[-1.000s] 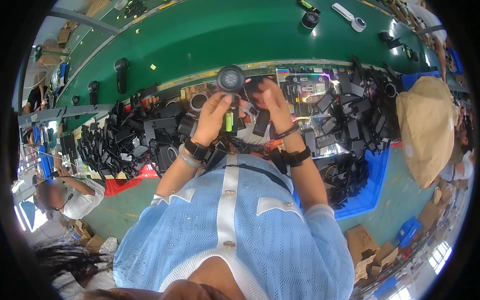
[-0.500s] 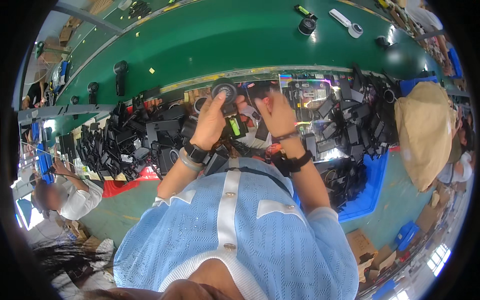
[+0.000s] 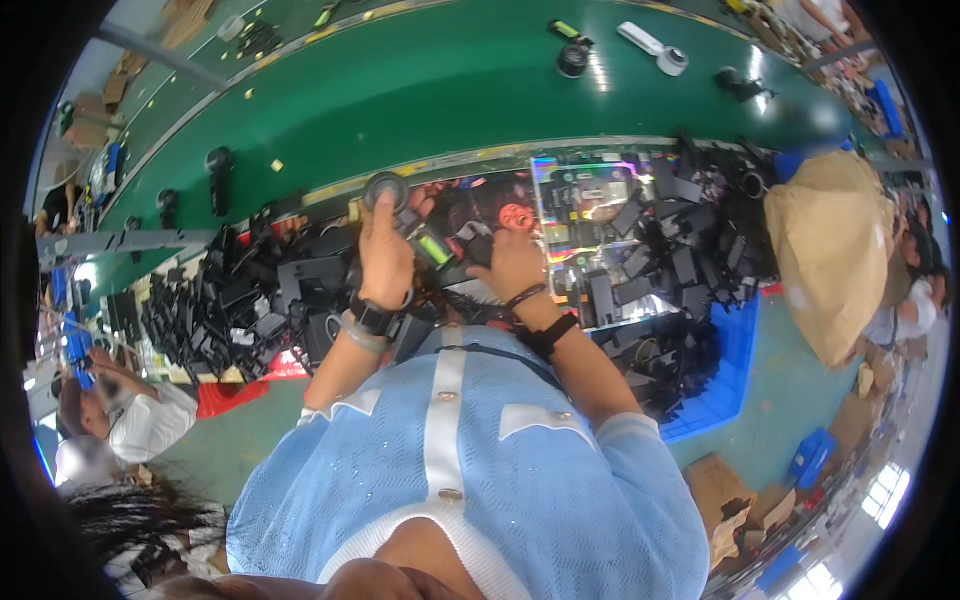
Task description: Manually assembling and inspecting handheld barcode scanners or similar electronic devices on a factory production line.
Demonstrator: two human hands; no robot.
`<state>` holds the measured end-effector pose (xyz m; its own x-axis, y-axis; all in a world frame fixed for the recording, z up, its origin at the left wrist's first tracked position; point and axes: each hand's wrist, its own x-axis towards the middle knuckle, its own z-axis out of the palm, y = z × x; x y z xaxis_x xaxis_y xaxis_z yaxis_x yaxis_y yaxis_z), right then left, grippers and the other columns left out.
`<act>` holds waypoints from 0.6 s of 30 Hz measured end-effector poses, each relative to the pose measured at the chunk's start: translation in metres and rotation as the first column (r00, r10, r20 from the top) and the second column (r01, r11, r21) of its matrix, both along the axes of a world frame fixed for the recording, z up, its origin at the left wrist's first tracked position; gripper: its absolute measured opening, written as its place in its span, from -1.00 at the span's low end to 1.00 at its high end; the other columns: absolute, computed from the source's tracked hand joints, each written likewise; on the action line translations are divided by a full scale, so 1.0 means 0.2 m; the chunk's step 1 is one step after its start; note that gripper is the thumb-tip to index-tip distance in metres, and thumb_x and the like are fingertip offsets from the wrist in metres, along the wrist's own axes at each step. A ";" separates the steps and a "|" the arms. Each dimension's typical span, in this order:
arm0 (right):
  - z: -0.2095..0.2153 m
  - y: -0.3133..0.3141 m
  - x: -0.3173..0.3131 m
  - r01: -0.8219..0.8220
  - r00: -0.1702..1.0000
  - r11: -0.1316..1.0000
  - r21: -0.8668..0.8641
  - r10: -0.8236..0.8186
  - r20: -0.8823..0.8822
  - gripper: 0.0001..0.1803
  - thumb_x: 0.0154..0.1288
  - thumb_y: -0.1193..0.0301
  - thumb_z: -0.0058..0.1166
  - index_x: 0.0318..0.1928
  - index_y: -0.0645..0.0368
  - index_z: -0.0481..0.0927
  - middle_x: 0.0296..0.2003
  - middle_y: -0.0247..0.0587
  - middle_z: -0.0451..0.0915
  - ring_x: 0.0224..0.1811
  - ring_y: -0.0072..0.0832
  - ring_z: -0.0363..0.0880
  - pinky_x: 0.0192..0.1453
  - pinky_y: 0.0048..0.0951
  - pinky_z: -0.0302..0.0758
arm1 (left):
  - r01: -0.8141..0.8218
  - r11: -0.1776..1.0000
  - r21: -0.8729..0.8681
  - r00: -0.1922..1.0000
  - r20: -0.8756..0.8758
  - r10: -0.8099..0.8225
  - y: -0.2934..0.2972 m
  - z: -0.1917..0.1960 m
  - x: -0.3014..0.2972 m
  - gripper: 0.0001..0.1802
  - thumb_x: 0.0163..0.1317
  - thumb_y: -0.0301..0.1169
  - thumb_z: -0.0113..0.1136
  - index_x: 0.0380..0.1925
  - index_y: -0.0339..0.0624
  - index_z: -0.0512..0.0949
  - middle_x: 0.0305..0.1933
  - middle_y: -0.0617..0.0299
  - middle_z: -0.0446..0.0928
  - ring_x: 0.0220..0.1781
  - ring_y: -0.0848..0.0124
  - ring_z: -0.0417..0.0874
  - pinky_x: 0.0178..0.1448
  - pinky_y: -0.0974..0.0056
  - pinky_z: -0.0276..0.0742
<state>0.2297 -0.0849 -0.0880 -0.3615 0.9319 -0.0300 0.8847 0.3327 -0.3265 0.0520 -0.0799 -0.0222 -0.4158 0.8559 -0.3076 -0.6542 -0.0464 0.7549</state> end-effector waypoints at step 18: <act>0.40 0.16 0.06 0.097 0.956 0.994 -0.042 -0.104 -0.276 -0.47 0.26 0.07 -0.03 0.02 0.25 0.36 -0.19 0.13 0.51 -0.23 0.03 0.56 -0.28 -0.08 0.52 | -0.045 0.999 0.017 0.999 -0.001 0.045 0.04 0.02 0.04 -0.74 0.30 -0.28 0.10 -0.12 -0.20 0.40 -0.21 0.21 0.53 -0.20 0.39 0.62 -0.03 0.27 0.59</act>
<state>0.2408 -0.0526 -0.0073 -0.2638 0.9640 0.0318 0.7865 0.2341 -0.5715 0.0606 -0.0719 -0.0187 -0.4545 0.8414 -0.2923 -0.6502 -0.0891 0.7545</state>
